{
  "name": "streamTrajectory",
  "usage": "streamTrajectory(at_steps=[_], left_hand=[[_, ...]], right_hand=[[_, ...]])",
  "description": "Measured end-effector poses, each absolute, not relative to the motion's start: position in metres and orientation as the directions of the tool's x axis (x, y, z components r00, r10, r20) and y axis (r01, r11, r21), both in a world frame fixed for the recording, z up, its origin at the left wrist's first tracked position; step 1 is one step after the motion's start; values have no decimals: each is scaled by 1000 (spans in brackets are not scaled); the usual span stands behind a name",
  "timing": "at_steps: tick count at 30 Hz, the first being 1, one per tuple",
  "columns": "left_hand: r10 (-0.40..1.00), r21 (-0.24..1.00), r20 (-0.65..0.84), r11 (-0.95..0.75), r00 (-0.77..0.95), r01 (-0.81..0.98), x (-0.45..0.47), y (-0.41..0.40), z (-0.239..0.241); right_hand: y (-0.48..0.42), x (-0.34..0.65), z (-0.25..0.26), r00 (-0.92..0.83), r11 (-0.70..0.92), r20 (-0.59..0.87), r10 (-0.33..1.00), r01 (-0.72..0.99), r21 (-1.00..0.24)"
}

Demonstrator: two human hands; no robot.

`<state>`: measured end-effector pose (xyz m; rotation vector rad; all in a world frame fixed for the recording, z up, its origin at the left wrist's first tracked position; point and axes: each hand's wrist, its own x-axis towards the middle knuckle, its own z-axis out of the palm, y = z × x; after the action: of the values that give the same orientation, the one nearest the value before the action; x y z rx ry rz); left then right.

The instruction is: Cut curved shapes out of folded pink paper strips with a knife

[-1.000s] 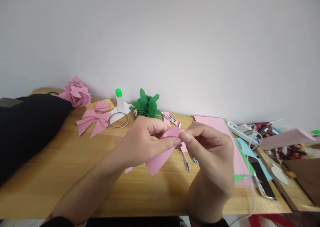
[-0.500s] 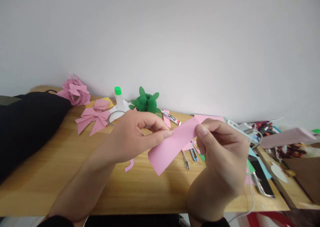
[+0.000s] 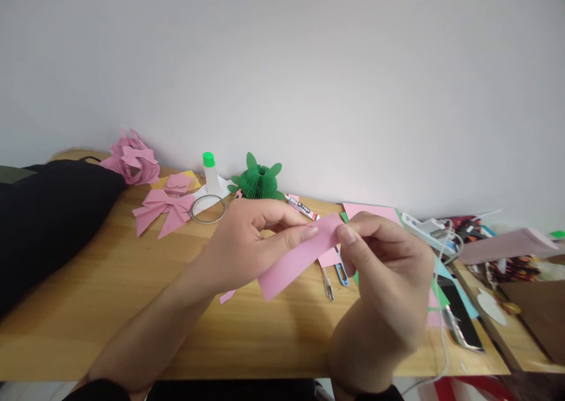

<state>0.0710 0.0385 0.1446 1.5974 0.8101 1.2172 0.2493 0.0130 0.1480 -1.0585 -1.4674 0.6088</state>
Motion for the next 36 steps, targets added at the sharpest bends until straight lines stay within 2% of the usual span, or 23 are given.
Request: streamTrajectory(at_steps=[5,13,18,29,32,36], left_hand=[[911,938,343,-346,227,-27,72,36,145],[885,950,275,-311,375,39,68,37,151],[891,935,301,-346,340,80,74,35,149],[822,923,326,-384,466,32,64,37,148],[832,924,329,-382,446,31,64,37,146],[864,956,284,-291,415,-48,71,37,148]], right_hand=[[14,248,146,87,463,498,863,261,-847],[12,247,149,-16,491,509,861,289,-822],[12,242,152,-75,503,503,861,274,-820],[14,248,151,-83,501,498,863,256,-826],[15,249,150,-84,499,495,865,245,-831],[14,248,149,-43,500,507,861,251,-829]])
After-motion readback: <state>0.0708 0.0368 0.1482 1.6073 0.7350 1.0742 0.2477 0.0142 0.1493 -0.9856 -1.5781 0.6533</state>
